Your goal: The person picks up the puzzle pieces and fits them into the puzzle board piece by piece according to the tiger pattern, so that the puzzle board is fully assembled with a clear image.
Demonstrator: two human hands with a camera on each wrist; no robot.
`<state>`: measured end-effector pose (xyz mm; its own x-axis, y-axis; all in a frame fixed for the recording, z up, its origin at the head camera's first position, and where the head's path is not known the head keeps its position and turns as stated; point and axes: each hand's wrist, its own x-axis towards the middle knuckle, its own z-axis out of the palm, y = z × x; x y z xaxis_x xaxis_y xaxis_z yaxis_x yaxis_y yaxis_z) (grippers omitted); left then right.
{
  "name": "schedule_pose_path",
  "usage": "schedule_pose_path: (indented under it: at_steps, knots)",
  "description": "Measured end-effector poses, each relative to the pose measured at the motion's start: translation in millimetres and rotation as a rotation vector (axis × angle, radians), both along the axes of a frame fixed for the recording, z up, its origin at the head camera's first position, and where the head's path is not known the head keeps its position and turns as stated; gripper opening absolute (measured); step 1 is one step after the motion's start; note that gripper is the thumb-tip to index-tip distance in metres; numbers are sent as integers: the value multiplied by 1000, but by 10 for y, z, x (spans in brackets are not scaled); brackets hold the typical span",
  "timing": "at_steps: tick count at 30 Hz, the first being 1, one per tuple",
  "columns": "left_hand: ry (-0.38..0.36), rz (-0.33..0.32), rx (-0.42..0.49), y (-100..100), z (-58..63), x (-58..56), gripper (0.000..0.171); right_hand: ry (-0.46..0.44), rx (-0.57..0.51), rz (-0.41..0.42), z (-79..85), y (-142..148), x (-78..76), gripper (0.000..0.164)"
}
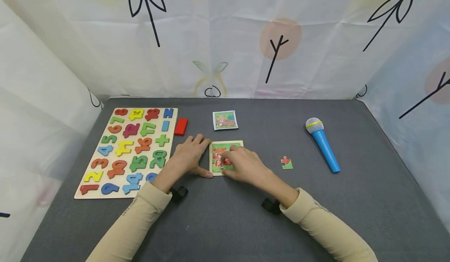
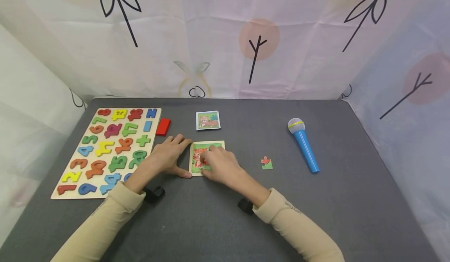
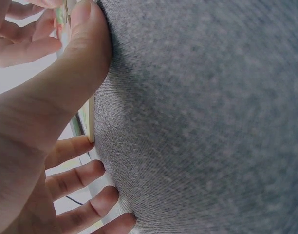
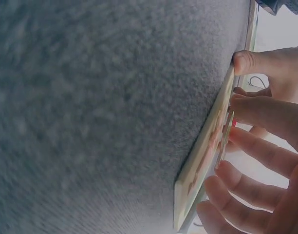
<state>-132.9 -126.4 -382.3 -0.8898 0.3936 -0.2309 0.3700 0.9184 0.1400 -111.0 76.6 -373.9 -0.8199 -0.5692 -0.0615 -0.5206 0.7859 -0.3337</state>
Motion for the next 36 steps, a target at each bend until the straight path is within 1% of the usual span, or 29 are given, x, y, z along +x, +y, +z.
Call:
schedule_pose_path:
  at_steps: [5, 12, 20, 27, 36]
  knots:
    - [2, -1, 2, 3, 0, -2, 108, -12, 8, -4, -22, -7, -9, 24]
    - [-4, -3, 5, 2, -2, -6, 108, 1, 1, 3, -42, 9, -12, 24]
    - [-19, 2, -2, 4, 9, -18, 109, 4, -19, -16, -38, 32, -20, 18]
    - [-10, -5, 1, 7, -22, -31, 109, 0, -40, 2, -72, 23, -21, 18]
    - [-8, -3, 12, 2, -9, -22, 108, -6, -36, 2, -67, 20, -17, 18]
